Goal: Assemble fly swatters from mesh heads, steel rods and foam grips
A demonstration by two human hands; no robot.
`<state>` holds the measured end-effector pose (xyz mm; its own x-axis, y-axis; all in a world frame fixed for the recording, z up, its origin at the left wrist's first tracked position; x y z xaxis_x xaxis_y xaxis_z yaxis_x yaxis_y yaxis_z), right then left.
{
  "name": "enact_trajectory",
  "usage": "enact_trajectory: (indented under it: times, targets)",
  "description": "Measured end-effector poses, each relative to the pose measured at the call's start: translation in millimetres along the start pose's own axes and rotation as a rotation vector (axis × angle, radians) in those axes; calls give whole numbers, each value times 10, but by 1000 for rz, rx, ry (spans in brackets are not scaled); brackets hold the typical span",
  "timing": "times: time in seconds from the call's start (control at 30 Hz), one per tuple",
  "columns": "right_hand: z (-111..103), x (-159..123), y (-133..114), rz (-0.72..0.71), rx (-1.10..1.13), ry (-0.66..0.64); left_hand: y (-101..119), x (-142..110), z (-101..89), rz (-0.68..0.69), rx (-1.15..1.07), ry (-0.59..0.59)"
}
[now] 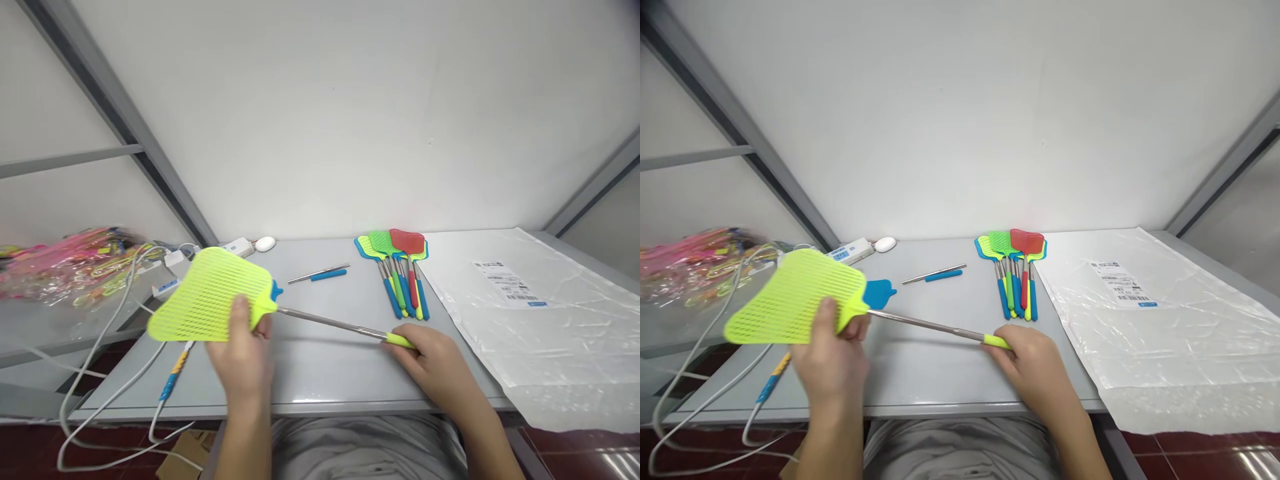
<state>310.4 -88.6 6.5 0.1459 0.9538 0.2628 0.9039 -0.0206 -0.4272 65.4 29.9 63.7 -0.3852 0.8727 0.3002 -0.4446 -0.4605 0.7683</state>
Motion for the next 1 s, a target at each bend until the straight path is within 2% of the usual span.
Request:
enact_trajectory:
  times: [0.1,0.17,0.27,0.37,0.43,0.57,0.73,0.83,1.0]
  targets:
    - [-8,-3,-50,-29,28,-45,137,132,-78,101,17,68]
    - [-14,-5,-65,-61,12,-34,148,172,-89,101,26,77]
    - [-60,-4,-93,-145,-33,124,30,161,-64,12,48,74]
    - [-81,1,-158,-223,-69,262,-124,34,5,-40,94,80]
    - [-66,12,-214,-243,-90,289,-206,-124,85,-63,166,30]
    - [-52,21,-282,-225,-80,323,-301,-475,267,-172,290,-207]
    - [-68,11,-274,-212,-35,356,-240,-602,317,-188,351,-229]
    - [-68,-1,-263,-196,9,316,-183,-599,333,-182,351,-254]
    - [-45,-39,-256,-88,208,47,-32,-635,363,-183,328,-349]
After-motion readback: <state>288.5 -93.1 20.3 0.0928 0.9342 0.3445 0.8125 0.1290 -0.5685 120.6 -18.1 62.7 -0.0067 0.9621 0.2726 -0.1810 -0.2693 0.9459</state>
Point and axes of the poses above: each hand's wrist, its own x-axis towards the middle knuckle, its own z-axis out of the palm, y = z × x, the point moved 4 cm from there along x, towards the middle knuckle, and after that the axes turned 7 degrees about -x, right-handed, at the moved point
